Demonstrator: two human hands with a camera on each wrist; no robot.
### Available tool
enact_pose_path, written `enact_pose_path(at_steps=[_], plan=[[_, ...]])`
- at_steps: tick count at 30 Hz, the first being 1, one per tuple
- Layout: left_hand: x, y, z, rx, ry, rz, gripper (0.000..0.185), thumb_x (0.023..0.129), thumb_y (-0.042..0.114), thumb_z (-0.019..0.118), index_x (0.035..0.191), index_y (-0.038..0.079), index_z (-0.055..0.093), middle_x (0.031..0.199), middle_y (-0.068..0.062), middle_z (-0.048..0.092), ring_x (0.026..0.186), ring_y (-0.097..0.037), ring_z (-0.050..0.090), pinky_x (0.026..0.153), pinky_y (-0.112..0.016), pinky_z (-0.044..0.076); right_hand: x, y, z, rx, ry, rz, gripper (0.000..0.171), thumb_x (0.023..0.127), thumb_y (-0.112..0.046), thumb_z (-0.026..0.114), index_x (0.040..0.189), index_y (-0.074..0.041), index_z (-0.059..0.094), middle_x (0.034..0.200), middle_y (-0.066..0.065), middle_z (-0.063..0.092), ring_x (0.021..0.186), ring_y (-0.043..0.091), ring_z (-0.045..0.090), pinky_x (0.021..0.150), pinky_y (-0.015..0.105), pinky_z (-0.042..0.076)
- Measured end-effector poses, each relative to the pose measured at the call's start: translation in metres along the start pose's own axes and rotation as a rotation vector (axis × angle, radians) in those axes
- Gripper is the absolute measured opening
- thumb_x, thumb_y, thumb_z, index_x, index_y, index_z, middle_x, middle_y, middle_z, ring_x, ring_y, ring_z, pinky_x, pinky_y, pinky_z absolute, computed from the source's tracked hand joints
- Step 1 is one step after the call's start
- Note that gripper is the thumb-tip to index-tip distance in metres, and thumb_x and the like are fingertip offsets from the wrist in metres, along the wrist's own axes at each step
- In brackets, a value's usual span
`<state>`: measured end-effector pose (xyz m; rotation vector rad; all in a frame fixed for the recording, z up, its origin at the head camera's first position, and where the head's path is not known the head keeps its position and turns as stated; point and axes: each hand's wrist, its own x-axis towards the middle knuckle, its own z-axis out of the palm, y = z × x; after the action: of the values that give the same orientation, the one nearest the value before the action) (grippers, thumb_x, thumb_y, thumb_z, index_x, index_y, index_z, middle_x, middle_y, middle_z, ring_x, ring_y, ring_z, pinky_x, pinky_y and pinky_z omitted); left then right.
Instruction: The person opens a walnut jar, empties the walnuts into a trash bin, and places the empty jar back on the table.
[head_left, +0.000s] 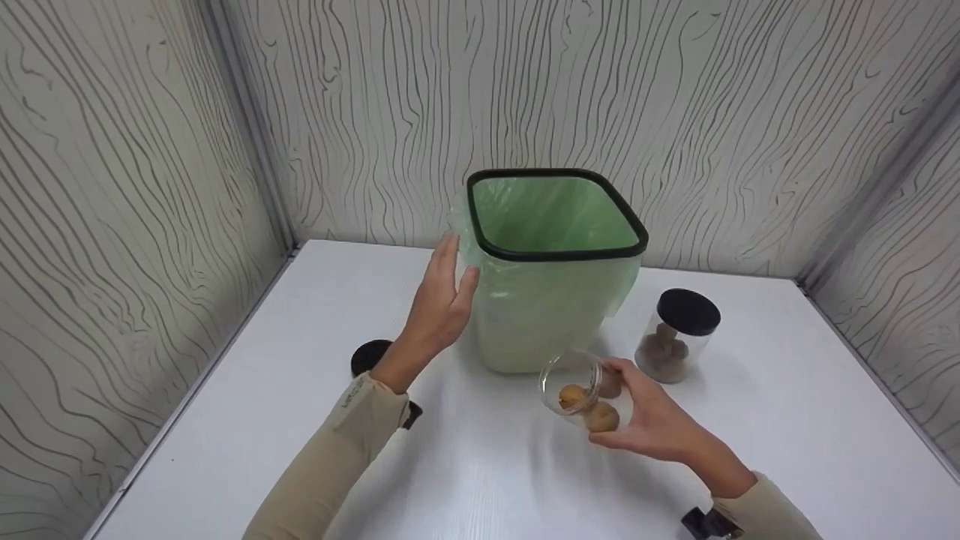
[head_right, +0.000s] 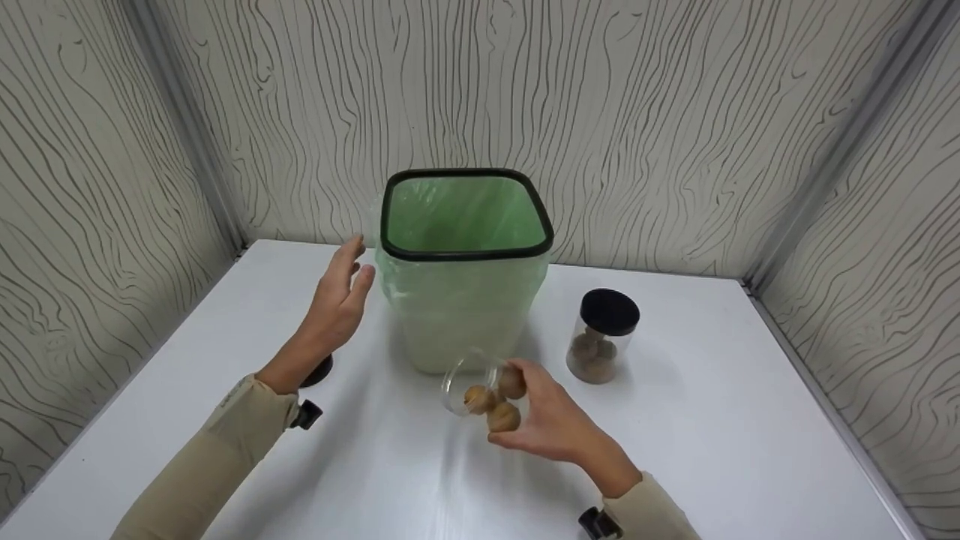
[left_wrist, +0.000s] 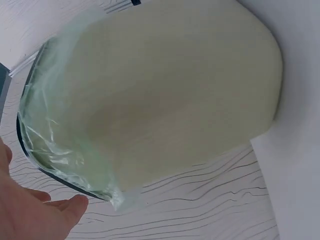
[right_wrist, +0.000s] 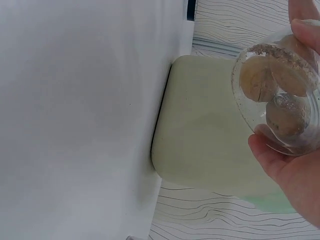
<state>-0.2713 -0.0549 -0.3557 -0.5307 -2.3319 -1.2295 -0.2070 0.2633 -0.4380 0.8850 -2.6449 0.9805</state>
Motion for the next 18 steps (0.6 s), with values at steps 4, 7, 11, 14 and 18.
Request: enact_pose_path(at_steps=[4,7,11,14,18], plan=[[0.009,0.013,0.005,0.006,-0.005,-0.004,0.063,0.102,0.035,0.035,0.148,-0.005,0.018,0.152,-0.022,0.017,0.14,-0.03,0.017,0.11,-0.043,0.019,-0.001,0.0,-0.002,-0.003,0.0,0.024,0.089,0.06,-0.032,0.09,0.131,-0.006,0.044,0.124,0.003,0.054,0.116,0.014,0.049,0.096,0.045,0.041],[0.015,0.018,0.008,0.011,-0.009,-0.03,0.065,0.102,0.038,0.034,0.149,-0.003,0.017,0.154,-0.02,0.014,0.141,-0.03,0.014,0.11,-0.044,0.02,-0.002,0.0,-0.004,0.0,-0.002,0.05,0.091,0.06,-0.033,0.09,0.132,-0.006,0.043,0.126,0.003,0.053,0.118,0.015,0.048,0.097,0.046,0.039],[0.022,0.021,0.015,0.003,-0.013,-0.057,0.066,0.102,0.041,0.034,0.15,-0.001,0.015,0.155,-0.019,0.01,0.142,-0.03,0.01,0.11,-0.046,0.019,-0.003,-0.001,-0.006,0.002,-0.005,0.076,0.092,0.061,-0.036,0.089,0.133,-0.004,0.042,0.128,0.002,0.052,0.119,0.017,0.047,0.098,0.046,0.039],[0.026,0.022,0.02,-0.008,-0.009,-0.061,0.067,0.102,0.04,0.034,0.15,-0.002,0.014,0.156,-0.016,0.008,0.142,-0.029,0.01,0.111,-0.045,0.018,-0.002,-0.002,-0.009,0.003,0.003,0.079,0.092,0.061,-0.033,0.089,0.134,-0.003,0.042,0.127,0.005,0.052,0.118,0.017,0.047,0.097,0.047,0.04],[0.03,0.023,0.025,-0.014,0.004,-0.069,0.066,0.102,0.04,0.033,0.15,0.0,0.013,0.157,-0.012,0.008,0.142,-0.027,0.012,0.111,-0.043,0.018,-0.001,-0.004,-0.016,-0.004,0.025,0.069,0.092,0.06,-0.028,0.09,0.134,-0.002,0.041,0.127,0.006,0.053,0.117,0.017,0.048,0.095,0.047,0.04]])
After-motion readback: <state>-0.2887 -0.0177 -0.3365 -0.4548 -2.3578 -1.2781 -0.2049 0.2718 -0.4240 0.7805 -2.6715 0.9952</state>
